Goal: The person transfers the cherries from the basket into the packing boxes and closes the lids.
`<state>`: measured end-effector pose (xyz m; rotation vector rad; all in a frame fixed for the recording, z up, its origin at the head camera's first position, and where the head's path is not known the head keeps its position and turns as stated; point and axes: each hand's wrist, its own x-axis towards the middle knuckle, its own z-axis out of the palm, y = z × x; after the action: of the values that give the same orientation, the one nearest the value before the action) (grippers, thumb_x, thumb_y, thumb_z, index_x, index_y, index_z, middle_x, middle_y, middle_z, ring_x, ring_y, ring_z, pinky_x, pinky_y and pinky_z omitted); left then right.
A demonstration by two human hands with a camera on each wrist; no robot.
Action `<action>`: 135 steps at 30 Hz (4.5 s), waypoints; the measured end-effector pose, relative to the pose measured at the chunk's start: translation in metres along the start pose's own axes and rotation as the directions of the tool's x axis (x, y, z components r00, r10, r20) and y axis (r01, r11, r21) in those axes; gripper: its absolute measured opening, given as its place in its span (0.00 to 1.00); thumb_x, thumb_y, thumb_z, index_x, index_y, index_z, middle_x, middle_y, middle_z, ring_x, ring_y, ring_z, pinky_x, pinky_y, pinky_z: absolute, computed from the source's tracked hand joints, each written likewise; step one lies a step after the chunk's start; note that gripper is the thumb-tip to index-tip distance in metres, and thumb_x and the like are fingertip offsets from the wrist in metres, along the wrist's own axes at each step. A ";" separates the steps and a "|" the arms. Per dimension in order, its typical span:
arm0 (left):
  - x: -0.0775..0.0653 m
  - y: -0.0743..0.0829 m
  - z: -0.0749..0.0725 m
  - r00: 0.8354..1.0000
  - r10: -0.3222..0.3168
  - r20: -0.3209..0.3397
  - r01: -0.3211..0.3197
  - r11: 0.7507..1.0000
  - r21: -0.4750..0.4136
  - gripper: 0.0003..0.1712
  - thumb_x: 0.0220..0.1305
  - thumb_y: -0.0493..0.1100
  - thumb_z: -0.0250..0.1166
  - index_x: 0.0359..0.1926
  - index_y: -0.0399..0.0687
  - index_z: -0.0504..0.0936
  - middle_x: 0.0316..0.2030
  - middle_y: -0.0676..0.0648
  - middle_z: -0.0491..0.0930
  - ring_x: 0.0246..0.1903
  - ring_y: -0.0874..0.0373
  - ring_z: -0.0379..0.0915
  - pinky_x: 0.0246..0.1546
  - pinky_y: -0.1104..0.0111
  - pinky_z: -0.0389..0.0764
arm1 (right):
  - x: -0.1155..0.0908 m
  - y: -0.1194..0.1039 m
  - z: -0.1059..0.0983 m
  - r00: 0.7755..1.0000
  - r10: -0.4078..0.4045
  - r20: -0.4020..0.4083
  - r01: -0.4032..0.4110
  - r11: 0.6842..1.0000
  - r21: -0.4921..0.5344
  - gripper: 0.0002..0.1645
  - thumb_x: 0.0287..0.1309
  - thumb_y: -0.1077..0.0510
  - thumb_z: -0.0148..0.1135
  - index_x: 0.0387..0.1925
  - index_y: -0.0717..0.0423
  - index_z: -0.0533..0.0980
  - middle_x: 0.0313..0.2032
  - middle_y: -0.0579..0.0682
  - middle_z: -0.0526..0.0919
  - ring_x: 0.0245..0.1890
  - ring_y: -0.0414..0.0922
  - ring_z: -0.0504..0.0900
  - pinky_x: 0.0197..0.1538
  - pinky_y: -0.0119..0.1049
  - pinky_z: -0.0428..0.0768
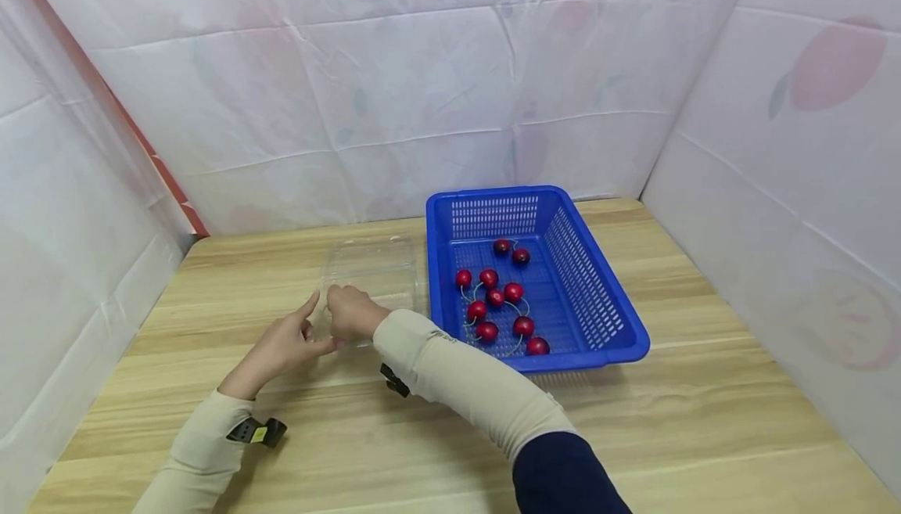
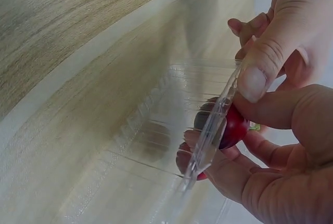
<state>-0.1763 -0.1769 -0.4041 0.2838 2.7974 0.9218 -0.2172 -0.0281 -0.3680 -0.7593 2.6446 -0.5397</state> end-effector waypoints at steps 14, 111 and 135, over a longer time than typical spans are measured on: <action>0.001 0.001 -0.002 1.000 0.017 0.002 -0.017 1.000 0.001 0.58 0.55 0.55 0.70 0.74 0.37 0.46 0.19 0.51 0.70 0.17 0.60 0.60 0.21 0.67 0.65 | 0.000 -0.001 0.004 0.998 0.033 0.045 -0.032 0.999 -0.036 0.24 0.51 0.63 0.69 0.52 0.62 0.76 0.50 0.53 0.81 0.45 0.45 0.79 0.46 0.32 0.76; -0.006 0.000 0.000 0.999 -0.051 0.019 0.050 0.998 0.026 0.65 0.53 0.67 0.67 0.74 0.35 0.43 0.23 0.47 0.70 0.20 0.57 0.61 0.21 0.66 0.66 | -0.097 0.091 -0.136 0.861 0.070 -0.503 0.022 0.984 0.176 0.14 0.62 0.58 0.61 0.47 0.59 0.82 0.43 0.56 0.84 0.44 0.52 0.82 0.47 0.46 0.78; -0.015 -0.007 -0.009 0.999 0.049 0.004 -0.049 0.998 0.028 0.52 0.58 0.58 0.67 0.72 0.34 0.55 0.24 0.52 0.73 0.22 0.60 0.66 0.27 0.66 0.70 | -0.085 0.191 -0.141 0.931 0.233 -0.282 -0.218 0.972 0.081 0.21 0.61 0.60 0.61 0.52 0.68 0.76 0.49 0.68 0.79 0.52 0.62 0.75 0.58 0.57 0.69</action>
<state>-0.1645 -0.1910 -0.3996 0.3593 2.8143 0.8923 -0.2900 0.2069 -0.3117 -0.3750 2.9228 -0.6932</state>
